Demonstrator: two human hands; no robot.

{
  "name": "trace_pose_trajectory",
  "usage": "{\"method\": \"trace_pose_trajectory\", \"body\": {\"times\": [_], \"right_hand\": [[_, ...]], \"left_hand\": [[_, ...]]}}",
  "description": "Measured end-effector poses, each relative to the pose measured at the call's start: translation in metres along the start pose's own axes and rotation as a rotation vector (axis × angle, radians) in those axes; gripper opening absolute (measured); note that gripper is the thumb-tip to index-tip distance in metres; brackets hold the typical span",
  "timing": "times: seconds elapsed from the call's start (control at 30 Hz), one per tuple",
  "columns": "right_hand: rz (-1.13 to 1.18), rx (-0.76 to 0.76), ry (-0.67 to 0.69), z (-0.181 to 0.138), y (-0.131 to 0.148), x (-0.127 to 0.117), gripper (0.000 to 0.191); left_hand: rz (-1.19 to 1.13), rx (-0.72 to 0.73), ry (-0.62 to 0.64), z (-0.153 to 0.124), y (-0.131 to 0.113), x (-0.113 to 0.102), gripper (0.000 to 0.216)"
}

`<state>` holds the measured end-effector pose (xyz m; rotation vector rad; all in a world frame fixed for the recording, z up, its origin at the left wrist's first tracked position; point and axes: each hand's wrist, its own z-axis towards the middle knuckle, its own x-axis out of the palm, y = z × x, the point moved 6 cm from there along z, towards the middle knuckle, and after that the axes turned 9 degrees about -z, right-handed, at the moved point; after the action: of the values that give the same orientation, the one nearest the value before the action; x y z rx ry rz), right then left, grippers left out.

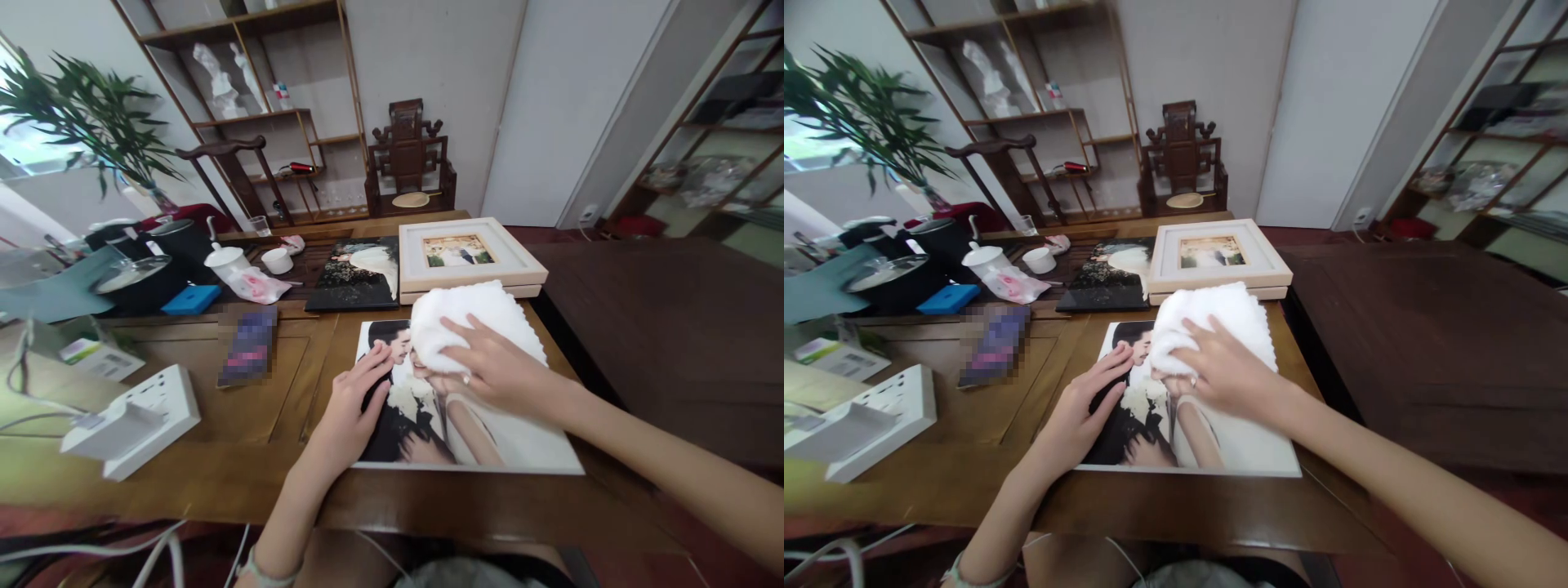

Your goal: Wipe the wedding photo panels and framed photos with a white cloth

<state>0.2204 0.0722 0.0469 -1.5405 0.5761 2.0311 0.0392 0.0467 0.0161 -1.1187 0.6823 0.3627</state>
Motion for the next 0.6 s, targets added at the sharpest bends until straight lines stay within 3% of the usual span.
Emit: {"method": "trace_pose_trajectory", "body": {"times": [0.1,0.2,0.3,0.37,0.47,0.6], "right_hand": [[0.083,-0.113,0.071,-0.022,0.047,-0.001,0.038],[0.137,-0.229,0.122,-0.044,0.09,-0.008,0.024],[0.17,-0.301,0.15,-0.053,0.104,-0.018,0.017],[0.206,-0.28,0.174,-0.05,0.095,-0.02,0.025],[0.197,-0.13,0.158,-0.036,0.059,-0.018,0.04],[0.092,0.016,0.046,-0.014,0.01,-0.009,0.038]], "left_hand": [[-0.004,0.001,-0.002,0.0,0.001,0.0,0.037],[-0.011,-0.006,0.017,0.001,0.001,0.001,0.04],[-0.018,-0.023,0.029,0.001,0.0,0.001,0.042],[-0.019,-0.028,0.032,0.001,-0.001,0.001,0.042],[-0.01,-0.038,0.023,0.0,-0.001,0.0,0.041],[0.005,-0.044,-0.002,-0.001,0.0,-0.001,0.041]]}}
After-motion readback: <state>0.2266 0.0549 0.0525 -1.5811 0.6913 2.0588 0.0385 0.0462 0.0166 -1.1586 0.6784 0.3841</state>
